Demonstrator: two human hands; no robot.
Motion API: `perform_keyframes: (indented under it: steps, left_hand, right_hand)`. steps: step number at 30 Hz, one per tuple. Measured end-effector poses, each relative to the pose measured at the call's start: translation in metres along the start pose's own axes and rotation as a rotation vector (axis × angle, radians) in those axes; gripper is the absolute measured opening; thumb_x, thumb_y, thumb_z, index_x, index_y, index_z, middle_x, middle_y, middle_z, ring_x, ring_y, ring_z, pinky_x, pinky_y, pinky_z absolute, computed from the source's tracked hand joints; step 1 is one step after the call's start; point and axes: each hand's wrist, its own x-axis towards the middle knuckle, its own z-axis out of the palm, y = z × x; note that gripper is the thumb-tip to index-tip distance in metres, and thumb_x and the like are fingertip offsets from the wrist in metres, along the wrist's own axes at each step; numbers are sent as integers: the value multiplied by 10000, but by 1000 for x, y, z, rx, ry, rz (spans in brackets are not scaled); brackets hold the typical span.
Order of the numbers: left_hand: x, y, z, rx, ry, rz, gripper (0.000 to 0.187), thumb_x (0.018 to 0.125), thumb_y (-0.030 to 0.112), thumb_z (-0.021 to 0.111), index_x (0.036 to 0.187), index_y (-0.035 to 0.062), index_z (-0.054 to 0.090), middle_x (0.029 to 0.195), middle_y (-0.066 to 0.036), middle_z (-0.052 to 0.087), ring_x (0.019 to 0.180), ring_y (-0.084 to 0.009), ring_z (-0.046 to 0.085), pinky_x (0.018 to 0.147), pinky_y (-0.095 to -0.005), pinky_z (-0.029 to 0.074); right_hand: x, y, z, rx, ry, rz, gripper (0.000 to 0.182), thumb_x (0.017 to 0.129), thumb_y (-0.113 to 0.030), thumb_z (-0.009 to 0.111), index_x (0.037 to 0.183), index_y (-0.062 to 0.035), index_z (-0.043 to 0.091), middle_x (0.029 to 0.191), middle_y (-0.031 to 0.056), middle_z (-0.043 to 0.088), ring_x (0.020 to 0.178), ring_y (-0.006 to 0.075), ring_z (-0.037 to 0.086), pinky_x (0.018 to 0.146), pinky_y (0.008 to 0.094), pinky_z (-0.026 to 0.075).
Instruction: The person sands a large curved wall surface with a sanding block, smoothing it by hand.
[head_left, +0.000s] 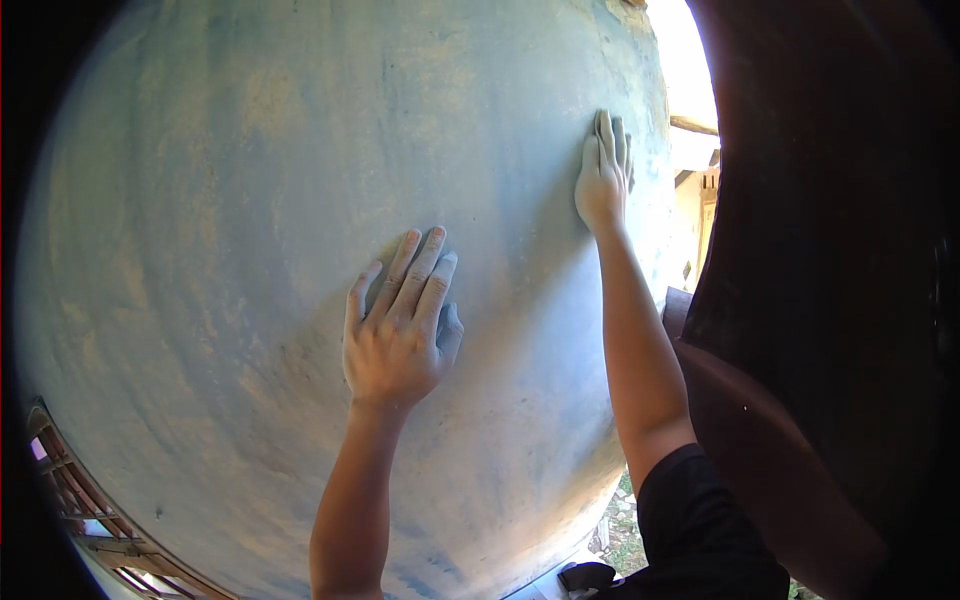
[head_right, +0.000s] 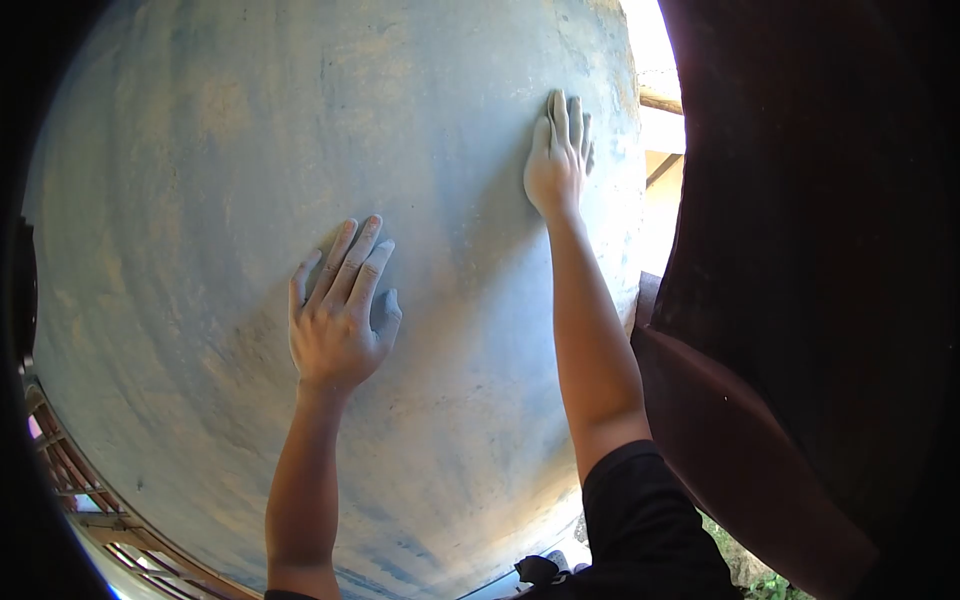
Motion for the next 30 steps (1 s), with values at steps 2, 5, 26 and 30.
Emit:
perform_keyframes:
  steps: [2,5,26,30]
  left_hand:
    - [0,1,2,-9,14,-2,496,825,132,728,1317,173,685,1561,-2,602,1489,-195,513,1174,-464,379]
    - [-1,3,-4,-17,-11,-35,491,825,125,724,1313,170,684,1559,-2,604,1487,-199,517,1176,-465,376]
    - [24,-29,-3,-64,-23,163,396,850,107,682,1246,132,686,1523,-71,624,1478,-258,521,1213,-479,359]
    - [60,-64,-34,90,10,137,442,893,145,663,1334,153,636,1588,-43,556,1531,-248,442,1251,-508,311]
  right_hand:
    - [2,-31,2,10,2,-38,561,1154,-415,256,1691,-257,293,1787,83,146,1649,331,73,1329,543,3]
    - [-42,-74,2,32,-73,-296,568,1145,-414,304,1690,-251,304,1789,74,150,1646,358,82,1327,564,31]
    - [-129,-80,-27,83,-211,-382,609,1125,-359,413,1685,-151,290,1779,56,190,1637,364,110,1340,518,110]
    - [-143,-22,-20,22,-217,-390,555,1138,-346,374,1664,-169,350,1765,51,239,1637,360,124,1334,544,81]
